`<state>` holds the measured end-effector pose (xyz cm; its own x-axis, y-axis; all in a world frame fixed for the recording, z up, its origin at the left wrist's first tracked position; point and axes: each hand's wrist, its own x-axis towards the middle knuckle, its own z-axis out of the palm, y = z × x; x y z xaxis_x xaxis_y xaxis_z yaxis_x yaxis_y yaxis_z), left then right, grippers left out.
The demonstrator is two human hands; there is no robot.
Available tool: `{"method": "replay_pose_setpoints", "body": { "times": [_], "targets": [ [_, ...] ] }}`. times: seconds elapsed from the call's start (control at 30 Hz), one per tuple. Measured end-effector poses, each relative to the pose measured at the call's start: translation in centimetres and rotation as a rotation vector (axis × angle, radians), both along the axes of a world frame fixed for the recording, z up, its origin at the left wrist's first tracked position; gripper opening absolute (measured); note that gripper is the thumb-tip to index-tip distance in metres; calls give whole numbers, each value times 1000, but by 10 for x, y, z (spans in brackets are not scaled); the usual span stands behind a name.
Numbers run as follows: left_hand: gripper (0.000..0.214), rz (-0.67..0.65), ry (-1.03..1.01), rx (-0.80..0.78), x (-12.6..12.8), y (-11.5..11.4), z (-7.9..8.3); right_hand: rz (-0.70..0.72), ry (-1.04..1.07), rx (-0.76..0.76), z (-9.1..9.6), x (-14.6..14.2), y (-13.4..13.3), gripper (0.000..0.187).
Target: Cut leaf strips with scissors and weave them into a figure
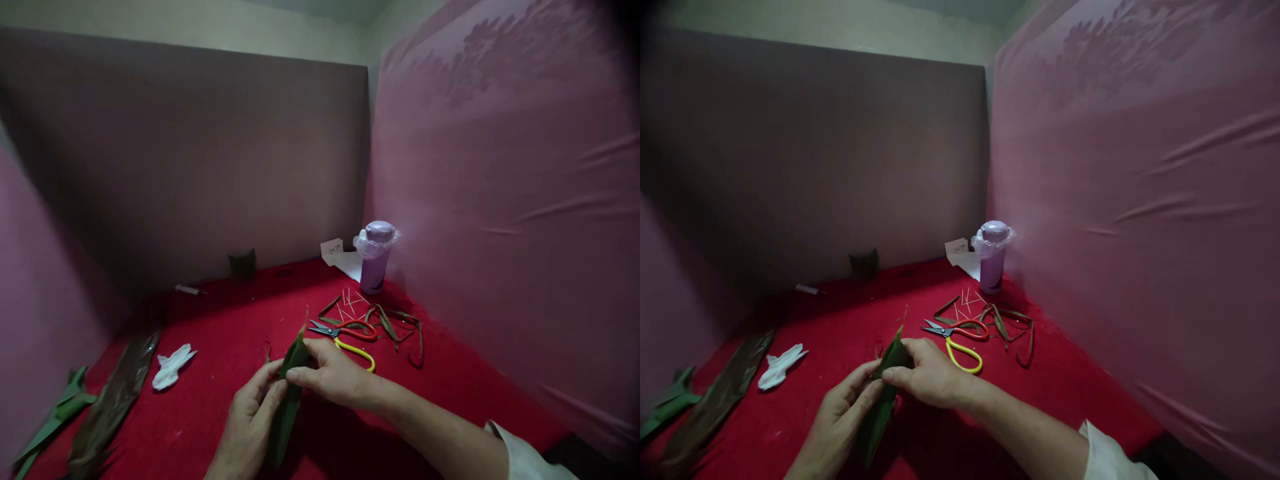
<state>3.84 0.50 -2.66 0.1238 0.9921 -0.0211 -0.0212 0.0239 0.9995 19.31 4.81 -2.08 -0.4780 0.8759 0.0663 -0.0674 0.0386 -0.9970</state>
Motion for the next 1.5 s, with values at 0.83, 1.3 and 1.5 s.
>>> {"method": "replay_pose_setpoints", "body": {
  "times": [0.83, 1.3, 1.5],
  "targets": [
    [32, 90, 83, -55, 4, -6, 7, -171, 17, 22, 1, -4, -11, 16],
    [29, 115, 19, -94, 1, -3, 2, -290, -542, 914, -1, 5, -14, 20],
    [29, 108, 19, -82, 2, -2, 3, -275, -485, 868, -1, 5, -15, 15]
  ]
}}
